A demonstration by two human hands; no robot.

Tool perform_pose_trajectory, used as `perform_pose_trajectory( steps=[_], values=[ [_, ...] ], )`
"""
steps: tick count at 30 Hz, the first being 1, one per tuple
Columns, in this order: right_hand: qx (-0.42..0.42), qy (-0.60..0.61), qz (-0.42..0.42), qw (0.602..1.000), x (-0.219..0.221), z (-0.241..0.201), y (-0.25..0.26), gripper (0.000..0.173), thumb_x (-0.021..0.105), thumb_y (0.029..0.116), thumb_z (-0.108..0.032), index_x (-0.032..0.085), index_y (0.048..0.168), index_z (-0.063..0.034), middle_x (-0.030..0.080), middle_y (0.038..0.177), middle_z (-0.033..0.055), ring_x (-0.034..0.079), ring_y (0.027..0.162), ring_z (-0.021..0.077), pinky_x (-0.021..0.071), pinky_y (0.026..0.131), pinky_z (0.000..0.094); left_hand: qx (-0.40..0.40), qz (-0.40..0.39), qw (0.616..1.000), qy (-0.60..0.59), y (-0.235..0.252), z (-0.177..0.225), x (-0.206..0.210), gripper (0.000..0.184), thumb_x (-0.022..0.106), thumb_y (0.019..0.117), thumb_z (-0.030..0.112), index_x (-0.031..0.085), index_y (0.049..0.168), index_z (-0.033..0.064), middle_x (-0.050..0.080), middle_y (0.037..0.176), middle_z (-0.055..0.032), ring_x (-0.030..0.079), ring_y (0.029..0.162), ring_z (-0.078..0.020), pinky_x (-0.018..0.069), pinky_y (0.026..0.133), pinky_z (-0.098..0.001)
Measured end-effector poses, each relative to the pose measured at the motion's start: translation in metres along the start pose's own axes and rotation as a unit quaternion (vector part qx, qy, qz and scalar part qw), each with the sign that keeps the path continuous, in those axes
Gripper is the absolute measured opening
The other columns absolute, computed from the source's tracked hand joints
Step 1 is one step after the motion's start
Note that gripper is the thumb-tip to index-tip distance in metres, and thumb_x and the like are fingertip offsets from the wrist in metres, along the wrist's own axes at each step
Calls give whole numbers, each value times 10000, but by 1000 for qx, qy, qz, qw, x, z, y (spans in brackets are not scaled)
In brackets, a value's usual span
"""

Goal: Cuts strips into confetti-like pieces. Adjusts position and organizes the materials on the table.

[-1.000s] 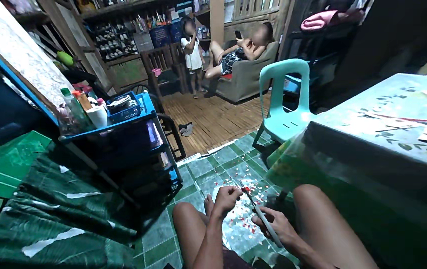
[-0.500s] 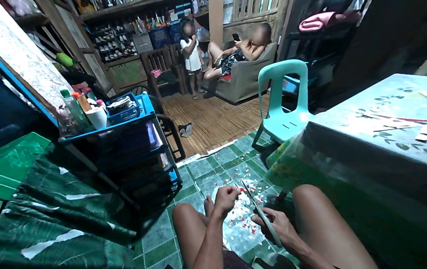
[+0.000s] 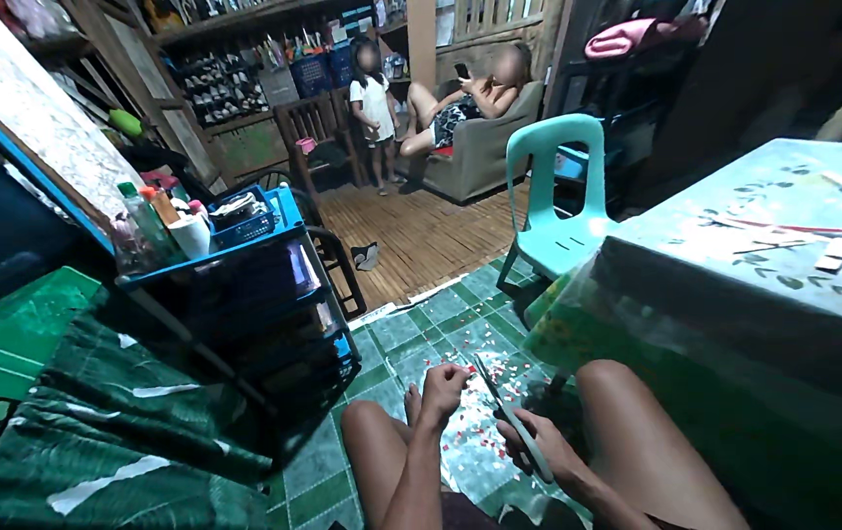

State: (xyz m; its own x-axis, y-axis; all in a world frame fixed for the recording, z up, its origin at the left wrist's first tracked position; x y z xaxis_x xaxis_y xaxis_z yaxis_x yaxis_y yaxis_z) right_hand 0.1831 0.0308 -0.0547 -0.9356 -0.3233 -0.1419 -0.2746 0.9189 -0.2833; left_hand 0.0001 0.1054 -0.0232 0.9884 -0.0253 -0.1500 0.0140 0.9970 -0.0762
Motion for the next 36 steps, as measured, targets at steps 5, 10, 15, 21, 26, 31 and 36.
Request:
perform_pose_trajectory(
  steps=[5,10,15,21,26,31,36],
  values=[
    [4,-5,-11,1000,0,5,3,512,717,929,-447,634,1279,-82,712,800,93,681,623,203,595,594,385,-1,-3,1000,15,-1,0,3,201,642,1004,199,741,957,30,678,777,-24,610,691,-96,526,706,-310],
    [-1,-21,-52,998,6,7,0,537,706,937,-457,611,1304,-77,707,813,101,683,632,209,601,607,395,-5,-2,1000,26,-2,-2,6,214,647,1005,220,757,987,38,702,811,-38,636,720,-108,542,730,-328],
    [-6,-30,-43,999,5,7,2,557,725,915,-465,617,1307,-84,715,808,90,690,634,199,606,615,389,-5,-4,999,36,0,-4,5,210,647,1004,219,752,984,38,698,816,-44,635,724,-117,543,735,-336],
    [-13,-31,-46,998,5,6,1,583,729,916,-468,604,1326,-74,717,832,97,690,647,205,609,625,398,-1,-5,998,62,-1,-2,4,220,628,1008,224,755,993,45,705,830,-46,648,744,-131,551,757,-369],
    [-9,-35,-44,998,5,7,2,583,735,911,-464,606,1328,-77,721,830,97,696,649,205,612,628,393,2,-4,998,57,-1,-3,5,215,631,1003,219,754,975,45,695,809,-37,637,727,-122,544,743,-353],
    [-14,-35,-43,998,4,10,5,585,736,900,-492,615,1310,-91,722,805,88,704,643,206,619,624,393,-2,-9,998,63,-1,-3,6,207,638,1001,222,754,968,53,697,803,-38,640,720,-125,547,733,-357],
    [-12,-43,-44,998,5,9,4,603,727,897,-519,618,1318,-100,721,803,84,707,653,206,621,639,397,1,-16,997,69,-1,-2,8,211,643,994,232,757,962,57,692,790,-32,635,716,-126,542,728,-365]
  ],
)
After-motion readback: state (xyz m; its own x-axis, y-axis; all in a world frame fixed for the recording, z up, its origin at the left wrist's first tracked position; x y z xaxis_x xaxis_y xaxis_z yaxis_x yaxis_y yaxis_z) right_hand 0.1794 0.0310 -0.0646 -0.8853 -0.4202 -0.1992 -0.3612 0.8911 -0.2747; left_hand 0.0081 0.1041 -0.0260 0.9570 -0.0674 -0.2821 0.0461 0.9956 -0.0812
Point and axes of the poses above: each hand's wrist, its own y-axis towards the middle knuckle, its own x-axis out of the palm, z = x × y, the point moved 10 cm from there along y, towards the middle knuckle
